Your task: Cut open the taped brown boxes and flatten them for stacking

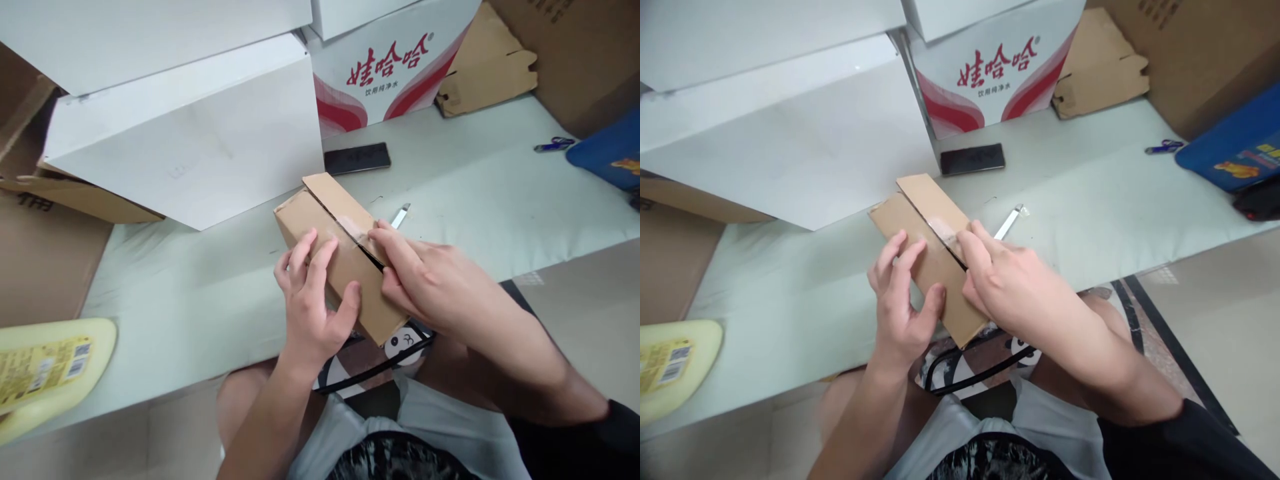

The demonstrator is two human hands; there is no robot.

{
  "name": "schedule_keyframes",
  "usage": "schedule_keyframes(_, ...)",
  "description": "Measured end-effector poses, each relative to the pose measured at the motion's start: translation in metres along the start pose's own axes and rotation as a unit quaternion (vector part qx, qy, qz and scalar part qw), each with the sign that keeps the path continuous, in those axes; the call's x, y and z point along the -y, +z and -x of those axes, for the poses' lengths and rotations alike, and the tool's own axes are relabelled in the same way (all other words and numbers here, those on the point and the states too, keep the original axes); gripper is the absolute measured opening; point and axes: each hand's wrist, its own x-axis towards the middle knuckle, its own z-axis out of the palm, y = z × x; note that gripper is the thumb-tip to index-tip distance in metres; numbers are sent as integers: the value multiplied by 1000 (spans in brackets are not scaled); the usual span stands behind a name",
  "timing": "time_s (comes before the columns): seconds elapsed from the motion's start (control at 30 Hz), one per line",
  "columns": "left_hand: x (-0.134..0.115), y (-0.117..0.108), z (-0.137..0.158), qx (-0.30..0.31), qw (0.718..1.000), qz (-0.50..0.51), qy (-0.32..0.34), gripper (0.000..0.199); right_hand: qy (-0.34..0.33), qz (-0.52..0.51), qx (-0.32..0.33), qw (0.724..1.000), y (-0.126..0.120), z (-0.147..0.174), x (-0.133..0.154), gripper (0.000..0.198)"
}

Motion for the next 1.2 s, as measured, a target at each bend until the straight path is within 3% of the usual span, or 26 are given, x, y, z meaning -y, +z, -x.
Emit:
schedule_keyframes(0.1, -1, 3, -1, -9, 1000, -6, 4, 46, 0, -8, 14, 1000, -2, 3, -2, 35)
schedule_keyframes(0.23, 4, 5, 0, -24, 1000, -8, -16, 42, 39, -110, 19, 993, 1, -1, -18, 36)
schedule_keyframes(0.3, 7, 5, 2, -25, 999, -6, -26, 42, 137, -124, -2, 983, 10, -6, -36, 35)
schedule_keyframes(0.37, 10, 5, 3, -25, 999, -6, -34, 43, 272, -75, 1, 959, 25, -12, -58, 34)
schedule_keyframes(0.47, 11, 4, 3, -20, 999, -6, -41, 44, 368, -26, 130, 920, 50, -16, -86, 44)
schedule_keyframes(0.57, 10, 3, 1, -12, 999, 5, -37, 46, 375, -32, 199, 905, 68, -16, -98, 53)
schedule_keyframes(0.67, 10, 4, -1, -15, 999, 11, -31, 47, 358, -45, 175, 916, 78, -18, -97, 49)
schedule_keyframes(0.83, 10, 5, 0, -13, 999, 7, -32, 46, 329, -45, 169, 928, 91, -25, -88, 28)
schedule_keyframes(0.9, 9, 6, 1, -13, 999, 6, -33, 47, 334, -55, 131, 932, 88, -26, -86, 20)
schedule_keyframes(0.97, 9, 6, 2, -14, 999, 5, -32, 47, 347, -123, 10, 930, 77, -26, -85, 22)
schedule_keyframes(1.0, 9, 6, 2, -15, 999, 5, -31, 47, 347, -187, -67, 916, 69, -24, -84, 26)
schedule_keyframes(1.07, 9, 7, 2, -19, 1000, 7, -23, 47, 318, -339, -195, 863, 49, -20, -81, 35)
schedule_keyframes(1.13, 7, 7, 3, -20, 1000, 11, -6, 48, 265, -447, -228, 823, 30, -14, -73, 35)
schedule_keyframes(1.2, 5, 7, 3, -11, 1000, 17, 8, 47, 213, -486, -225, 817, 17, -7, -60, 22)
